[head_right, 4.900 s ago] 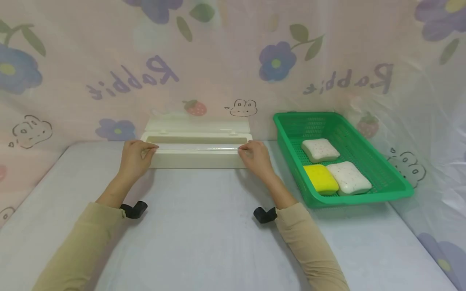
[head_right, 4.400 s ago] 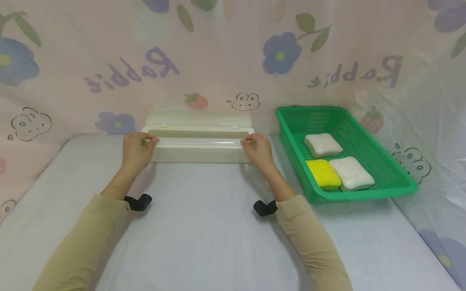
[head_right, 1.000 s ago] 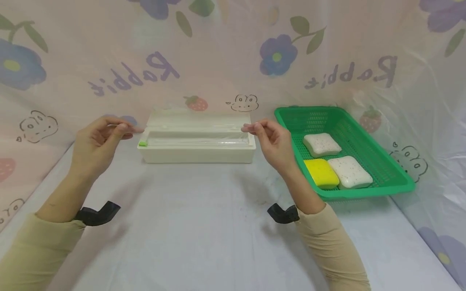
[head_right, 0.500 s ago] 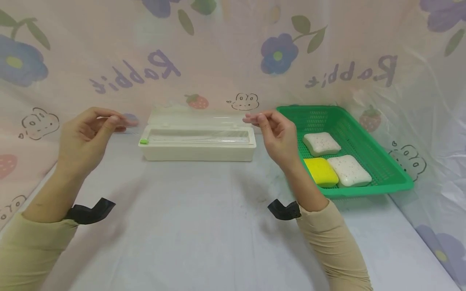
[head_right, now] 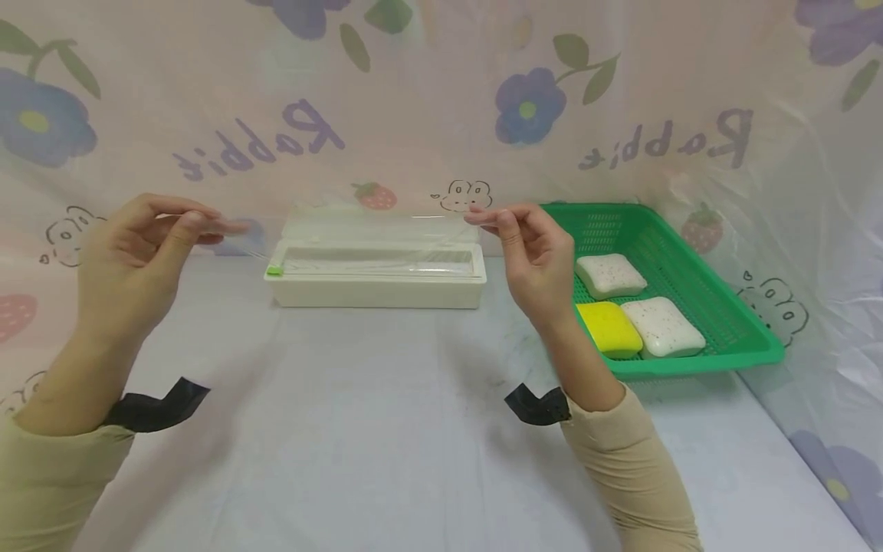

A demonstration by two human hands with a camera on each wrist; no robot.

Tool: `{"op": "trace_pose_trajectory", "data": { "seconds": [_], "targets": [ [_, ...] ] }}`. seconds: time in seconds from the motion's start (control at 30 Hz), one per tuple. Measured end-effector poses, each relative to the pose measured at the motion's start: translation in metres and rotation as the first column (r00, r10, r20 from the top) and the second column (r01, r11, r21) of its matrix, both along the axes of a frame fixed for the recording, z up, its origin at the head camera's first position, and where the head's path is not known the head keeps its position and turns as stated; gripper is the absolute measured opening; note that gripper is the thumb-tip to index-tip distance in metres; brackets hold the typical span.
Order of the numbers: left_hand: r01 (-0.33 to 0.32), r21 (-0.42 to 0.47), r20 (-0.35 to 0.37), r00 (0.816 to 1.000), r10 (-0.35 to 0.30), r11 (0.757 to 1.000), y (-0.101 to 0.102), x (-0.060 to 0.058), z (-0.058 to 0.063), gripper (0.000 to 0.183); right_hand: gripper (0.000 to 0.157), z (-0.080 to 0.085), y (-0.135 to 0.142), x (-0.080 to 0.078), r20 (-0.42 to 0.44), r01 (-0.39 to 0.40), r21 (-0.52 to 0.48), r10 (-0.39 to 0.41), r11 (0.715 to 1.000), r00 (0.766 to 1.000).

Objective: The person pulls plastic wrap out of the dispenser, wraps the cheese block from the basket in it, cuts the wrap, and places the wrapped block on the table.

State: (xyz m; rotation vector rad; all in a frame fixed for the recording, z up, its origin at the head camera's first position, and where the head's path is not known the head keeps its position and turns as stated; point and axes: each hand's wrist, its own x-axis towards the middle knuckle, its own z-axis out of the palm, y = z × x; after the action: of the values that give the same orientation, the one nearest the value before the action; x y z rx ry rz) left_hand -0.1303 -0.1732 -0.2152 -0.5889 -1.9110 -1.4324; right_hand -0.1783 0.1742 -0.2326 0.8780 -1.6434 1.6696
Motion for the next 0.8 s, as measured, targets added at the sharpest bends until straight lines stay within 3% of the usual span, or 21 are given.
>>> {"op": "trace_pose_trajectory", "data": {
  "seconds": [0.37,0.8],
  "targets": [
    [0.116,0.149,-0.106,0.989,-0.101,0.982,0.003,0.014,0.013,0.011,0.015,0.017,-0.010,0.010,-0.055,-0.076,-0.173,0.068,0.982,0.996],
    [0.230,0.269,-0.217,0.961,-0.174,0.935,0.006,0.023,0.022,0.012,0.017,0.030,-0.014,0.019,-0.112,-0.154,-0.303,0.125,0.940,0.986]
  ]
}}
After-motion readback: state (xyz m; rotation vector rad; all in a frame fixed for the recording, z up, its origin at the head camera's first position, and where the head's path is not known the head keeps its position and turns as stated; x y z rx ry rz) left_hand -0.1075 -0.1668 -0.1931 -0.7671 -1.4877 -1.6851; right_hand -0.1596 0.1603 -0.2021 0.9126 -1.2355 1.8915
